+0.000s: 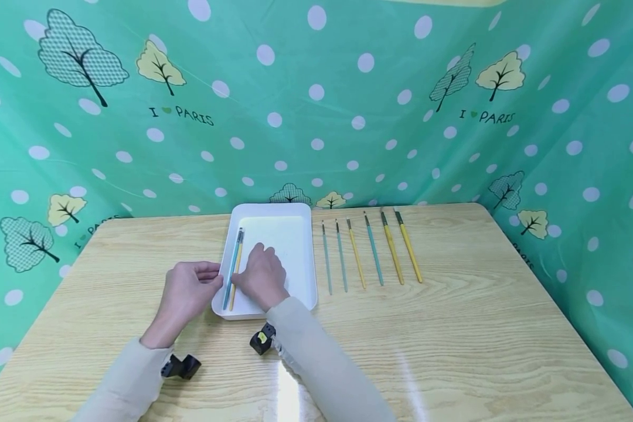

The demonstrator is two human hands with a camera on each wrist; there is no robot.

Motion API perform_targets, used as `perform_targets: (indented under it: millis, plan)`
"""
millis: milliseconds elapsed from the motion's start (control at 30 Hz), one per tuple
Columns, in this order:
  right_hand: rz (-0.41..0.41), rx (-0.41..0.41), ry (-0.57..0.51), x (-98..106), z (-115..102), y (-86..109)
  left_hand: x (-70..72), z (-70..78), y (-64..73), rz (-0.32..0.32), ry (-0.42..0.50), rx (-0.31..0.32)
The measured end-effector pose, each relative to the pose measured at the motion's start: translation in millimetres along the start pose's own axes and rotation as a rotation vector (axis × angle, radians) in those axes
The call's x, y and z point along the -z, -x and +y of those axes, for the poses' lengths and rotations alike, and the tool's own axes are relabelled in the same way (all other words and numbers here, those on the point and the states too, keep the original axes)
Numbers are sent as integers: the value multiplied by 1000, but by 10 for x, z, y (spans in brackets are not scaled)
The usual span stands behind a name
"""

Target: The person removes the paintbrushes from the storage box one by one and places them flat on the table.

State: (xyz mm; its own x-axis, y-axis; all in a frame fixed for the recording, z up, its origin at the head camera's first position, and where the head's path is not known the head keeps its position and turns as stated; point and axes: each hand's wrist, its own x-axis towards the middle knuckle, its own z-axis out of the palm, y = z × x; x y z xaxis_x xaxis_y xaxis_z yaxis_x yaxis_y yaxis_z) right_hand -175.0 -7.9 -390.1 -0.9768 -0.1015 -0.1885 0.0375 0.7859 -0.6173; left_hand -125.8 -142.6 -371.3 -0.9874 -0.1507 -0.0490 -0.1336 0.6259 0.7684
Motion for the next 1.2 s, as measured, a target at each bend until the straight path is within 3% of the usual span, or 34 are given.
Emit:
perform_targets:
  millis: [233,500,933,1200]
  plan:
    - [5,-11,46,-1,-5,2,-11,-17,7,-7,-3,1]
    - [30,-58,2,64,43,-23,-22,-26,11,0,-12,0]
    - [66,-26,167,75,70,-41,-29,-38,14,-4,-14,13]
    - [-3,-92,56,158,106,-46,-14,-30,28,-16,-22,24]
